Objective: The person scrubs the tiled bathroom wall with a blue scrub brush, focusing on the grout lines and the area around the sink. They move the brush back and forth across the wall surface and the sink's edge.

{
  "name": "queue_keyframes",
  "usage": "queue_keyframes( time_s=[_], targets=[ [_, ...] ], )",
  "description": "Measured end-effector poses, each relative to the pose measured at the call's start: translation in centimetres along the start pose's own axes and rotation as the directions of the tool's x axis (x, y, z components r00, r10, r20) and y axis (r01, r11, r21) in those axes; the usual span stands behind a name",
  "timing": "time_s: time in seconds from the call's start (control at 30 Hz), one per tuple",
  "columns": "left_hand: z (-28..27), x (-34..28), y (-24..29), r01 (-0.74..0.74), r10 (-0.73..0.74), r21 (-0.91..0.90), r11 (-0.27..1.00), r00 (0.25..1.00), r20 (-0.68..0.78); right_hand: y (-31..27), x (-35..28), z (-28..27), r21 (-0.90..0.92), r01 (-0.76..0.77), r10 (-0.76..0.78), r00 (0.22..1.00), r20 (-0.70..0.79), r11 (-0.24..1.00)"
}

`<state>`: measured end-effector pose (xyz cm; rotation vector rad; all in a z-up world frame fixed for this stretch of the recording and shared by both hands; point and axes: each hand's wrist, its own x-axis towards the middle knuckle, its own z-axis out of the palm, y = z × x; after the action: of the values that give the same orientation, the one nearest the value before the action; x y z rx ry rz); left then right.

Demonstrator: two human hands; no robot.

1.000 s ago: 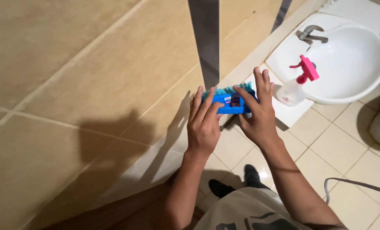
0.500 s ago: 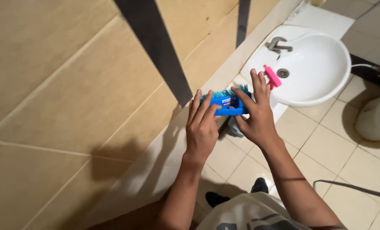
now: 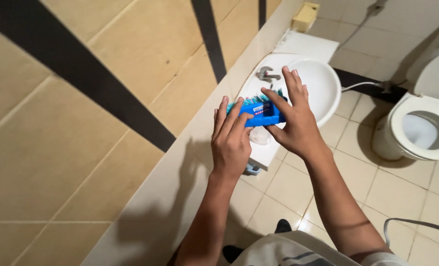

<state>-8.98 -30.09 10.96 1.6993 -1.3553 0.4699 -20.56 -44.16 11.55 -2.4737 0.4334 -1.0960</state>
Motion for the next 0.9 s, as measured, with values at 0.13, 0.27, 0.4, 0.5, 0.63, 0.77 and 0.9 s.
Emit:
queue_keyframes(
  time_s=[0.13, 0.27, 0.4, 0.5, 0.63, 0.77, 0.9],
  targets=[
    [2.0, 1.3, 2.3, -0.034, 0.034, -0.044, 0.998, 0.999, -0.012, 2.2, 0.1, -3.0, -0.043, 0.003, -0.004, 1.0, -0.028, 0.999],
    [4.1, 2.6, 4.3, -0.068, 0.067, -0.076, 0.995, 0.998, -0.014, 4.2, -0.3, -6.0, -0.078, 0.055, -0.056, 0.998, -0.022, 0.995],
    [5.9, 3.4, 6.2, -0.1, 0.102, -0.085, 0.991, 0.995, 0.018, 5.7, -1.3, -9.0, -0.131, 0.057, -0.056, 0.998, 0.014, 0.99],
    [7.7, 3.8, 7.4, -0.134, 0.138, -0.108, 0.985, 0.99, 0.031, 6.9, -2.3, -10.9, -0.174, 0.026, -0.024, 1.0, 0.015, 0.984],
    [9.9, 4.5, 8.9, -0.156, 0.171, -0.201, 0.967, 0.983, 0.062, 8.8, -3.8, -13.0, -0.193, -0.02, 0.01, 0.999, -0.053, 0.981],
    [12.7, 5.8, 10.1, -0.195, 0.219, -0.256, 0.947, 0.973, 0.068, 10.2, -4.4, -14.7, -0.249, -0.108, 0.072, 0.986, -0.151, 0.963],
    [15.0, 7.4, 10.6, -0.213, 0.245, -0.273, 0.938, 0.965, 0.089, 12.0, -4.0, -15.8, -0.258, -0.122, 0.072, 0.978, -0.196, 0.958]
  ],
)
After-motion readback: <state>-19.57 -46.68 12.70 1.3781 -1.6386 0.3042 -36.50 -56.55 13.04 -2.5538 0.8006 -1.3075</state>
